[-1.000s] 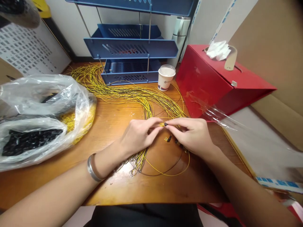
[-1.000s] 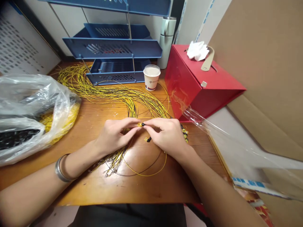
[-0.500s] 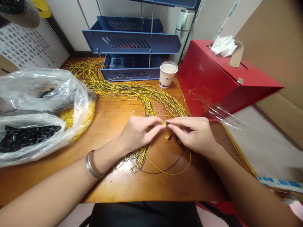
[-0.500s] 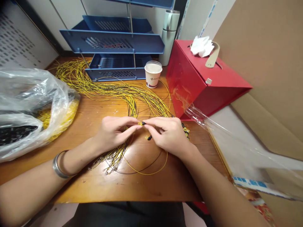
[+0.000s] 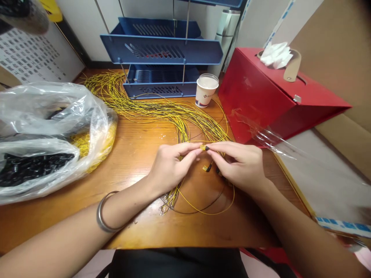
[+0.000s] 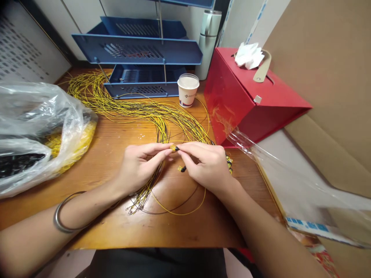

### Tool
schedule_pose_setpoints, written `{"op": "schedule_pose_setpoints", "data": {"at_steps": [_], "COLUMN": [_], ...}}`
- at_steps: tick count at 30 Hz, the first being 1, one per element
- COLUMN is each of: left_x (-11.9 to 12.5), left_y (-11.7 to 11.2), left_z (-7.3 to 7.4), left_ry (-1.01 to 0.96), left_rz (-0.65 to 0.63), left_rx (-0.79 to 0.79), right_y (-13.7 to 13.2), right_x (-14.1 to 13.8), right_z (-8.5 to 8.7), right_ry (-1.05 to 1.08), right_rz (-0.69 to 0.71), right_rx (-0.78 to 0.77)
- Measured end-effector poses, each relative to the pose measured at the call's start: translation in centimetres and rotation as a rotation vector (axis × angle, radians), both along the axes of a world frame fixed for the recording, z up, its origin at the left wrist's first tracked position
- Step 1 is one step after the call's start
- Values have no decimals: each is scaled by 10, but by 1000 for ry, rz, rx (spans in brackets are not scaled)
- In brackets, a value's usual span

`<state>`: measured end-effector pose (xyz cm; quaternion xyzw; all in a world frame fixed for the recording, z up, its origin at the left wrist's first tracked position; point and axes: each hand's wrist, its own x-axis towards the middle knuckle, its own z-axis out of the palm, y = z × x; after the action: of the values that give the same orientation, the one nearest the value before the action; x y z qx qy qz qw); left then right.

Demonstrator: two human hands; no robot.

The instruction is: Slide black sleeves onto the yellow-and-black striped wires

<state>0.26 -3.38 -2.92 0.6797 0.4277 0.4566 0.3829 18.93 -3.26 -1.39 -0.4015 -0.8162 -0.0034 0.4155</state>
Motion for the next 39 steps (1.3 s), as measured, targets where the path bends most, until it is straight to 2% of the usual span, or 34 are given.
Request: {"op": "schedule_pose_setpoints", "data": {"at_steps": [4,10,18,25,30,39], "left_x": [5,9,15,16,17,18], "left_y": [-3,-4,-7,-6,-8,-8], "left_z": [3,6,6,1,4,2], "left_ry": [-175,-268,-388,-382,-374,-194], "left_rz": [22,40,60,62,86,158], "left_rx": [-219,-325,-475,-468,-444,-240], "right_y": [-1,-3,-7,-8,-5,-2], "right_x": [0,0,1,-4,-4,-2], "right_z": [-1,-4,-5,-9,-10,-9], "right_ry": [-24,-71,-239,-250,-193,-160], "right_rz": [-19,-36,-57,-103,-109,-53], "right_rx": [26,75,139,153,207,235]}}
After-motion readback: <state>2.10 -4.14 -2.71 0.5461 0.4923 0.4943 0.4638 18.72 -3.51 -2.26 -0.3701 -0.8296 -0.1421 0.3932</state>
